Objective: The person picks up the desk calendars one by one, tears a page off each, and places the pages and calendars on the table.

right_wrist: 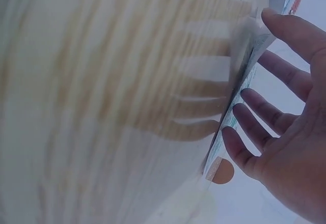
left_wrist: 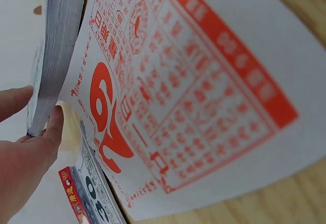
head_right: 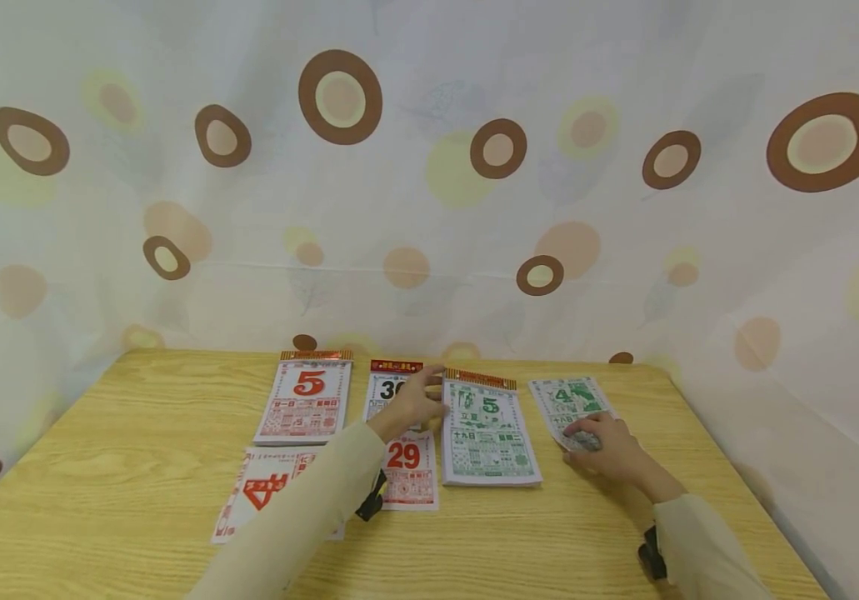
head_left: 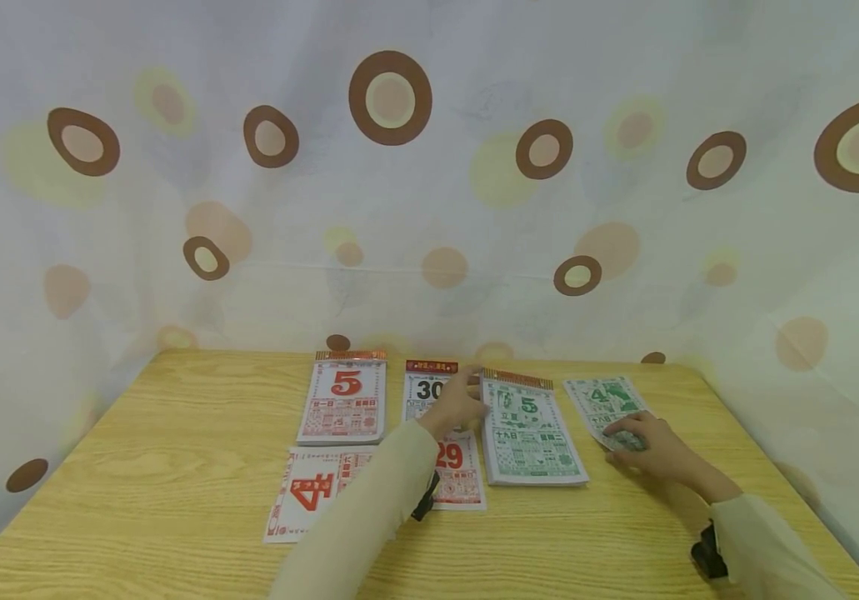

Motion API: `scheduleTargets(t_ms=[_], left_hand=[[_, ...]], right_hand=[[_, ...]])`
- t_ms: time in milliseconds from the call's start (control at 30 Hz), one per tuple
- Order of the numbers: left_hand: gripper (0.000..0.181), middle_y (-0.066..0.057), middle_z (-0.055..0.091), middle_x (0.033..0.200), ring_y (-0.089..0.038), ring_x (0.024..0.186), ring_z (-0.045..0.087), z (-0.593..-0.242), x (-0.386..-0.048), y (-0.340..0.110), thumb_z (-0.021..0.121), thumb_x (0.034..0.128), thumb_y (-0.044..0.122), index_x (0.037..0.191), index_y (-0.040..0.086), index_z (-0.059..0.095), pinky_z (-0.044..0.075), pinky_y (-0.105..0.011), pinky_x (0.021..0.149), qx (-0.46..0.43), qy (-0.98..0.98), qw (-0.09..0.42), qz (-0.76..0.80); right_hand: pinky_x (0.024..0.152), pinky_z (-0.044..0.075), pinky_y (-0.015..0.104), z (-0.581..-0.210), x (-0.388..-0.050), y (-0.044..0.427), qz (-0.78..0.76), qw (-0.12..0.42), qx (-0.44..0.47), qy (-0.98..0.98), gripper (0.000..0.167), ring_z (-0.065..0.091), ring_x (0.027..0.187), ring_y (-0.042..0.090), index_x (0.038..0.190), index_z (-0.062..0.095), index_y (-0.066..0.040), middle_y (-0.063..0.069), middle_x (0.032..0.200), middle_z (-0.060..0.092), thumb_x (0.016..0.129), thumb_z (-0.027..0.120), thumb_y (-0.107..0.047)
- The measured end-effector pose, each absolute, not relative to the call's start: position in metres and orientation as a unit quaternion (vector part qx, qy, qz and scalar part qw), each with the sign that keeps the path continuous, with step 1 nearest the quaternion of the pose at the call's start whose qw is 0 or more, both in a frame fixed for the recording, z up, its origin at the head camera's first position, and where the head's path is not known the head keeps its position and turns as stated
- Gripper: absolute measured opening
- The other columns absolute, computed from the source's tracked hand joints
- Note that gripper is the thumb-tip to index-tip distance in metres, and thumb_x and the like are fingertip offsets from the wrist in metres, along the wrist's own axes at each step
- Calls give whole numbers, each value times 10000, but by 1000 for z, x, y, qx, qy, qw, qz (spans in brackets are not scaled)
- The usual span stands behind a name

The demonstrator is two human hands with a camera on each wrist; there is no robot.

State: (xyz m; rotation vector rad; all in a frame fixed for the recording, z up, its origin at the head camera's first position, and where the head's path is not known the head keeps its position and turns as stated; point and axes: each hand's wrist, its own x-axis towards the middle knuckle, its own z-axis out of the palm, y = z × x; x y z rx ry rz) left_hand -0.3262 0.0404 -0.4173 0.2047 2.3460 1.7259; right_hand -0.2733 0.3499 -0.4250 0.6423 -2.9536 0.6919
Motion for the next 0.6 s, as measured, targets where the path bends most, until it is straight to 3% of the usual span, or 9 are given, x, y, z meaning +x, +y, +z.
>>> scheduleTargets(t_ms=[600], left_hand=[[755, -157, 308, 1463, -346, 1325, 329, -410, -322, 33, 606, 809, -6, 1450, 116, 225, 329, -476, 1064, 104, 794, 142, 581]], right_hand=[[775, 426, 572, -421, -275, 350, 208, -1, 194, -959, 411, 458, 1015, 463, 1043, 627, -52, 318, 1162, 462, 737, 746, -299]])
